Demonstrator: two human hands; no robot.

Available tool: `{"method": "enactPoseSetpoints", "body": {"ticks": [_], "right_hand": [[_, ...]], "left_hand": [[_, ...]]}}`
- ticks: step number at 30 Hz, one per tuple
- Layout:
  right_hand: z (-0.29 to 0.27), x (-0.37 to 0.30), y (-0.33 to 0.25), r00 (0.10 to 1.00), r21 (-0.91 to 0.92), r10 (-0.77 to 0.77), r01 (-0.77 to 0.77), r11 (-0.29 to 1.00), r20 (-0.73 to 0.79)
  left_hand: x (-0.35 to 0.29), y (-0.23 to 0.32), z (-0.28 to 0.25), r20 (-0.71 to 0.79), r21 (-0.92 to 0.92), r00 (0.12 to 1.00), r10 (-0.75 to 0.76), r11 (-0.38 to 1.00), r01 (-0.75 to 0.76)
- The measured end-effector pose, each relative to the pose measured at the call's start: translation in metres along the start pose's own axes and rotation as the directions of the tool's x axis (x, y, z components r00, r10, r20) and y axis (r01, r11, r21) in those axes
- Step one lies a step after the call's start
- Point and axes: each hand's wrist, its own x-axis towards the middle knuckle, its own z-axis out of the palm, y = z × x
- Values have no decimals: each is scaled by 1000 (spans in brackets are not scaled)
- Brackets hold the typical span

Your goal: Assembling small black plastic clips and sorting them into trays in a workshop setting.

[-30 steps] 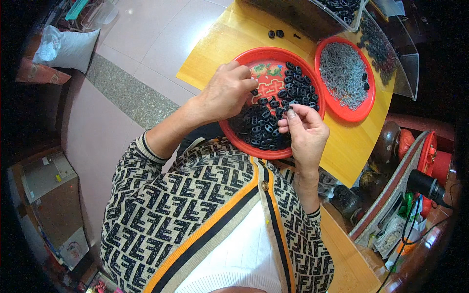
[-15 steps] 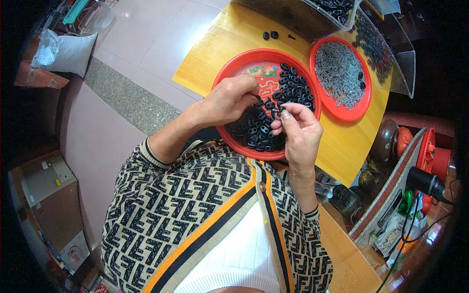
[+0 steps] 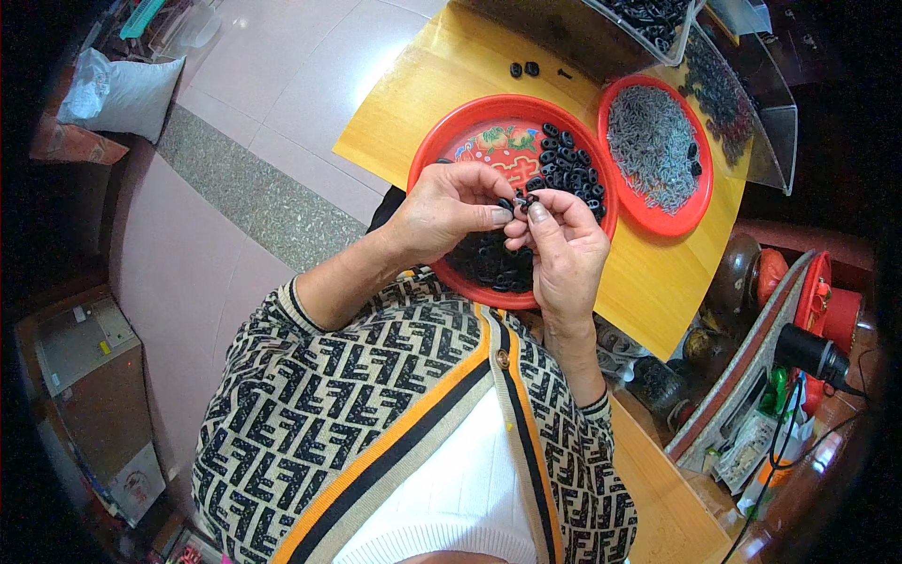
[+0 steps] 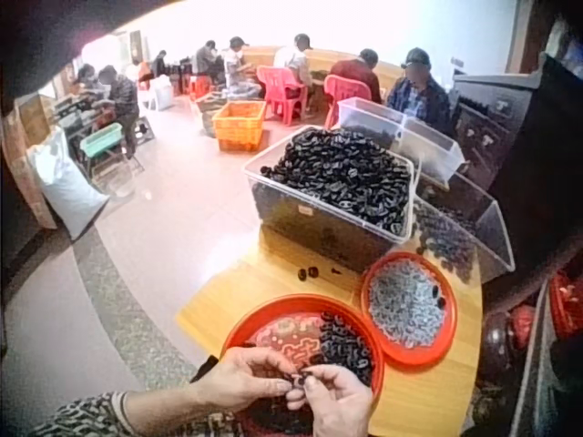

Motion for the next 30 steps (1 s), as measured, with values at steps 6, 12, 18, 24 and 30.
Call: {"method": "enactPoseSetpoints", "body": {"ticks": [6, 12, 18, 24, 30], "right_hand": [[-2, 0, 4, 999, 26, 47, -47, 999, -5], [-8, 1, -4, 996, -46, 37, -41, 998, -87], [-3, -4, -8, 994, -198, 41, -60, 978, -102], [1, -4, -10, 986, -262, 27, -71, 962, -166], [3, -4, -8, 987, -289, 19, -66, 955, -162]], "left_hand": [[-2, -3, 4, -32, -16, 999, -44, 999, 44], [-3, 1, 2, -76, 13, 997, -15, 1000, 16], [-3, 0, -2, -5, -24, 997, -76, 997, 76], [-4, 4, -2, -16, 23, 996, -86, 996, 86], [-4, 1, -2, 3, 65, 1000, -25, 998, 24]]}}
